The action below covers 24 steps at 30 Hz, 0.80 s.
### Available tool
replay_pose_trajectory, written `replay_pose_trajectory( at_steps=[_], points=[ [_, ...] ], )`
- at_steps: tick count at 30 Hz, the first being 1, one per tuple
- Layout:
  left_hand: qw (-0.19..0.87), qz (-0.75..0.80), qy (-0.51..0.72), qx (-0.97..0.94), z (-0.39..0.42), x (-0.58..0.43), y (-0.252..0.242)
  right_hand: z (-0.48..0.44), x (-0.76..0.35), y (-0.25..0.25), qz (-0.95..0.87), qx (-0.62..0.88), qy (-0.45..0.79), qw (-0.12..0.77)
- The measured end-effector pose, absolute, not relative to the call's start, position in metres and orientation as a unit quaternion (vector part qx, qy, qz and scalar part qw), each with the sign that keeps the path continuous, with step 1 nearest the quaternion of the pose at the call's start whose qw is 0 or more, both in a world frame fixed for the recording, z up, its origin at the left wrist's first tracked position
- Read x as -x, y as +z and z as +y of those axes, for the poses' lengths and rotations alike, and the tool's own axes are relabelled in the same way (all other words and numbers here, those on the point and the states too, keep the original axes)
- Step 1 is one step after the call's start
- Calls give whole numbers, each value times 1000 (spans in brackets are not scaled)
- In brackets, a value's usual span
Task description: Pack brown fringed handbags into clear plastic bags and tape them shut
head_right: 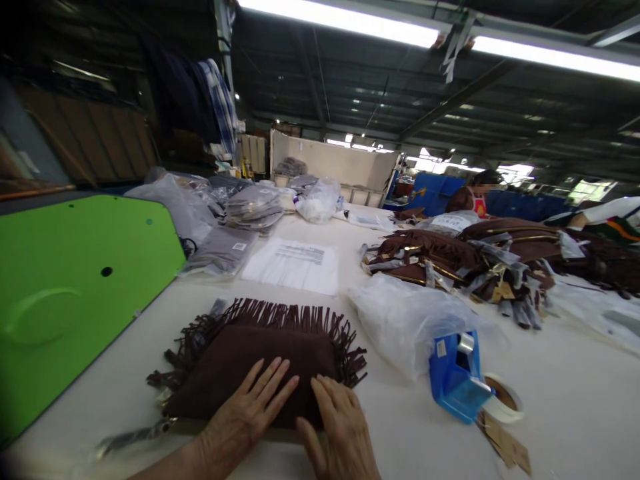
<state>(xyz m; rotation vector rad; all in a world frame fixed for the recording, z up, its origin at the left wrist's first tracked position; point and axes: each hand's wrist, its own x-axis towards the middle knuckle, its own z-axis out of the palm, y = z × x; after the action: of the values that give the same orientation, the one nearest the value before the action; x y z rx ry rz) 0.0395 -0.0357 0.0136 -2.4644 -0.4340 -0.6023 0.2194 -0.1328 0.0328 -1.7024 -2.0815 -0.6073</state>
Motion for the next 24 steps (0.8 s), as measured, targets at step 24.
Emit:
replay_pose_trajectory(
  at_steps=[24],
  points=[
    [178,-180,-156,955,-34,-33,12,-143,-301,20,-481,831,-103,260]
  ],
)
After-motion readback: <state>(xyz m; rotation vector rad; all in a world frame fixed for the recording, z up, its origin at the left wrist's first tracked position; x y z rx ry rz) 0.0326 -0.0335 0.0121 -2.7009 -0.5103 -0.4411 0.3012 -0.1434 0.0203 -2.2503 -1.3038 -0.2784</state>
